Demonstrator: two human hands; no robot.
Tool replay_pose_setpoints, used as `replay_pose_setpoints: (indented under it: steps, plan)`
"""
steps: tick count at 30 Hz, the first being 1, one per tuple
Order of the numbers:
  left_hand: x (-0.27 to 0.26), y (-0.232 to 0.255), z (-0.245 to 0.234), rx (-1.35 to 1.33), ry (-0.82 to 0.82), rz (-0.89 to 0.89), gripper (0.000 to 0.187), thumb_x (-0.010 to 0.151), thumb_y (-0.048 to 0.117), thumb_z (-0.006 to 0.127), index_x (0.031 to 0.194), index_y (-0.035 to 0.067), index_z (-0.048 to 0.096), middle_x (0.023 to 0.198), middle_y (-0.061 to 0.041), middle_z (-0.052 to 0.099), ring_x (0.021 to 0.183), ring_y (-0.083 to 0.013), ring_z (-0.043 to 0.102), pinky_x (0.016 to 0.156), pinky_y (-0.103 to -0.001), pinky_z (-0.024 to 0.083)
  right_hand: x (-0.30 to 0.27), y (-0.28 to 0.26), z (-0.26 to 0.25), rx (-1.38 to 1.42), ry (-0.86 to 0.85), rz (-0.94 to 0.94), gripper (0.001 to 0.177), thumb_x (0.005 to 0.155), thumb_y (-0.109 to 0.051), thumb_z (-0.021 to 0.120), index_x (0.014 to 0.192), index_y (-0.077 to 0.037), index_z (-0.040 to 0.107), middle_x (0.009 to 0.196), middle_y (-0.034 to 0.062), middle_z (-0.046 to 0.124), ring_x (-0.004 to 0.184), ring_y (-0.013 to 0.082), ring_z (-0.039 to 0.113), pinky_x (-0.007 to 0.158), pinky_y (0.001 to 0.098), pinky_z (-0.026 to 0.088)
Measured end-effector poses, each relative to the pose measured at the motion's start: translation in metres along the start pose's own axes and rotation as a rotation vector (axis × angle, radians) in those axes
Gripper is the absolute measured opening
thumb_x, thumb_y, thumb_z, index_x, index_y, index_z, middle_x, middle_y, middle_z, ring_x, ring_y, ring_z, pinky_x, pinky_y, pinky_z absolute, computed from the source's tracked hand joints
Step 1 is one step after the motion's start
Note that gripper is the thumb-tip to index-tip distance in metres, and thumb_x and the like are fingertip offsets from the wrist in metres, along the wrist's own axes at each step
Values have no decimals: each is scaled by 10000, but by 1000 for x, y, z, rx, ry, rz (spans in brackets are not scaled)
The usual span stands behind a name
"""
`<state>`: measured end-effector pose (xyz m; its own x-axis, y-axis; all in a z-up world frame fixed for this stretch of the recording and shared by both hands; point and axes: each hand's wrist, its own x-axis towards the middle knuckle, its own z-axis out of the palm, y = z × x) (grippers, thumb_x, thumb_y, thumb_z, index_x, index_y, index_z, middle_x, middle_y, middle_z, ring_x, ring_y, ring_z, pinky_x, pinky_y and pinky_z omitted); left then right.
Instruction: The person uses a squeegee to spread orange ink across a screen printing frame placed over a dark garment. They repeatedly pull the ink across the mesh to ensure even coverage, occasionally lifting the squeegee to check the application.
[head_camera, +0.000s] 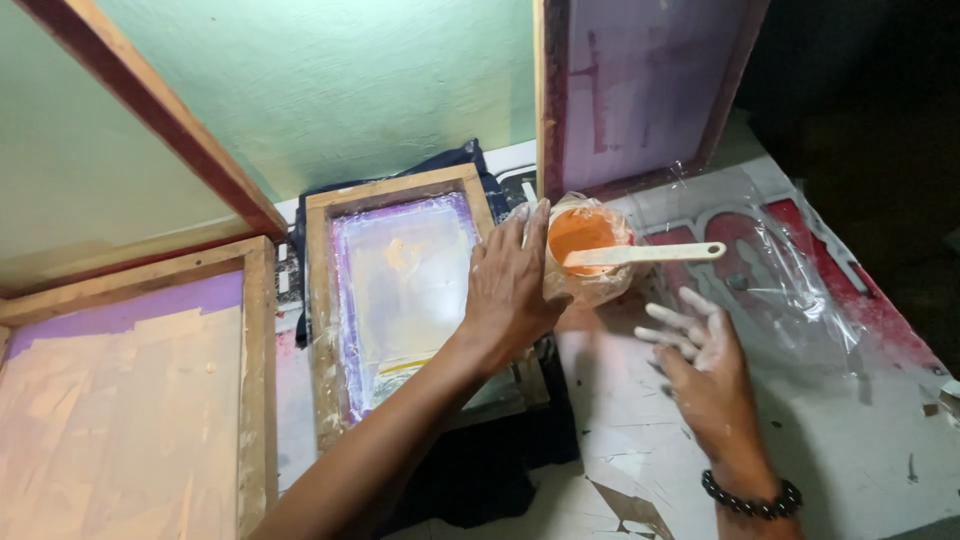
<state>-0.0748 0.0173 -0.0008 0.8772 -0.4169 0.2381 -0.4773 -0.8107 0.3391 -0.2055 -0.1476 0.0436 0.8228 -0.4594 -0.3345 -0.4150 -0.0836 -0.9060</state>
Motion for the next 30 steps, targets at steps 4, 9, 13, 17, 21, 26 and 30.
replay_pose_setpoints:
  steps: [4,9,13,17,21,26,30]
  plan:
    - [-41,-20,-33,15,78,59,1091,696,482,884,1550,76,340,1448,-166,511,1267,-348,504,937,-506,460,-13,35,-8,16,63,112,531,938,-24,626,1453,-90,517,1269,159,695,1027,291,675,743,406,550]
    - [-114,-55,-96,-122,231,131,867,777,289,828,1507,63,420,1409,-208,576,1235,-374,579,994,-491,494,-31,78,19,-312,-112,-271,347,737,-162,904,1079,-145,843,706,31,704,698,111,643,746,233,489]
    - [-163,-88,-112,-178,337,92,761,807,207,799,1463,20,463,1346,-216,618,1279,-370,584,1097,-474,464,-33,66,69,-534,-292,-1093,567,705,-394,910,1177,-135,730,1115,47,745,1057,226,663,939,362,532]
    - [-195,-115,-109,-151,331,-50,766,801,250,818,1470,85,481,1351,-153,620,1180,-340,611,997,-455,481,-12,59,114,-852,-467,-1330,733,652,-470,937,1286,-203,683,1311,79,649,1185,316,568,977,468,480]
    - [-207,-127,-105,-164,317,-53,754,804,252,844,1446,66,496,1330,-171,628,1177,-327,626,1029,-470,512,-1,44,131,-1001,-619,-1311,616,710,-290,883,1276,-163,676,1133,48,679,1009,273,622,839,428,518]
    - [-197,-153,-96,-168,332,-127,561,908,296,697,1408,85,553,1292,-147,648,1143,-327,632,989,-469,510,6,6,134,-1095,-660,-1053,491,862,-392,734,1323,-232,676,1212,41,728,1056,261,692,883,420,547]
    - [-175,-190,-69,-1,346,-142,478,929,212,645,1389,92,588,1287,-114,643,1125,-300,619,961,-472,495,14,-22,158,-1237,-608,-1026,581,818,-295,787,1363,-210,603,1283,52,688,1047,300,688,839,473,570]
